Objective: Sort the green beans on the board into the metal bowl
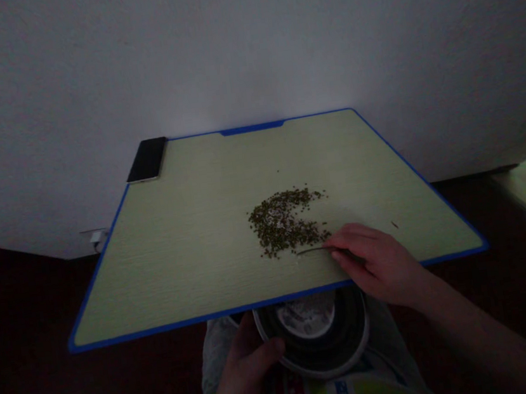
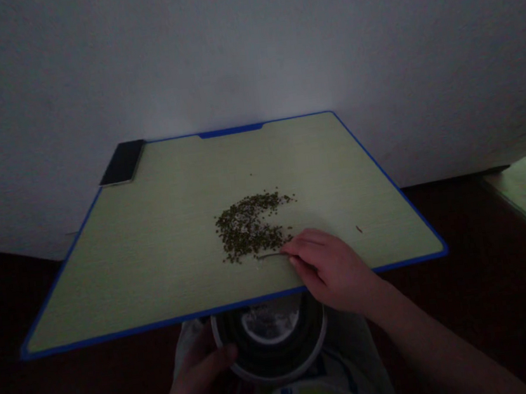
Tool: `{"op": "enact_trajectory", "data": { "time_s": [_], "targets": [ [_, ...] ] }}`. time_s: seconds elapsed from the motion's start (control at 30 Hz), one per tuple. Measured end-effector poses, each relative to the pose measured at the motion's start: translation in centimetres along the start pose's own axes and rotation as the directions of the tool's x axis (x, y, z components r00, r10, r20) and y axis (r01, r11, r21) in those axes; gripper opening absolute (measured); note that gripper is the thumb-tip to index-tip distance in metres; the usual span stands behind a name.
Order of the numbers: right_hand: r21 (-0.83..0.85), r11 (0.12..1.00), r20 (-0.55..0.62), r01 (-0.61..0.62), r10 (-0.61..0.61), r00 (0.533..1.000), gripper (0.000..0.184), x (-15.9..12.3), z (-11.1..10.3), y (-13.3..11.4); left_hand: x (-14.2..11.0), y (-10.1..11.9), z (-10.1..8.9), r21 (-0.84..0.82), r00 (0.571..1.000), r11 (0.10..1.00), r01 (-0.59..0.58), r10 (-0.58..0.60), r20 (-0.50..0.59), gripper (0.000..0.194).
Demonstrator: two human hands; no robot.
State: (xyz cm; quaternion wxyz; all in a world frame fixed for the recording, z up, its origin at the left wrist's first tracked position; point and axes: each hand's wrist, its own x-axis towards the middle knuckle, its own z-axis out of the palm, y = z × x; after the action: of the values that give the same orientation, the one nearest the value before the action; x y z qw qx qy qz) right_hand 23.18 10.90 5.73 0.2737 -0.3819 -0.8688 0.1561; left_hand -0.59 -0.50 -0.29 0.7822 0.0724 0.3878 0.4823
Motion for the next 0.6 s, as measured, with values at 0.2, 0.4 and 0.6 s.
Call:
{"op": "enact_trajectory", "data": {
  "time_s": [0.2, 0.4, 0.6],
  "targets": [
    [-0.016, 1.000, -0.012, -0.010, 0.010, 1.000, 0.017, -0.01, 0.23, 0.00, 0.05, -0.20, -0.28, -0.006, 1.000, 1.000, 0.001, -0.001, -0.005, 0.070],
    [-0.016, 1.000, -0.013, -0.025, 0.025, 1.000, 0.017, 0.17, 0.27, -0.09, 0.09, -0.03, -0.09, -0.013, 1.000, 1.000, -0.013, 0.013, -0.002, 0.067],
    [-0.005, 1.000, -0.002, -0.007, 0.007, 1.000, 0.017, 0.55, 0.41, -0.13, 0.10, -0.12, -0.25, -0.027, 1.000, 1.000, 0.000, -0.001, -0.007, 0.065]
  ]
}}
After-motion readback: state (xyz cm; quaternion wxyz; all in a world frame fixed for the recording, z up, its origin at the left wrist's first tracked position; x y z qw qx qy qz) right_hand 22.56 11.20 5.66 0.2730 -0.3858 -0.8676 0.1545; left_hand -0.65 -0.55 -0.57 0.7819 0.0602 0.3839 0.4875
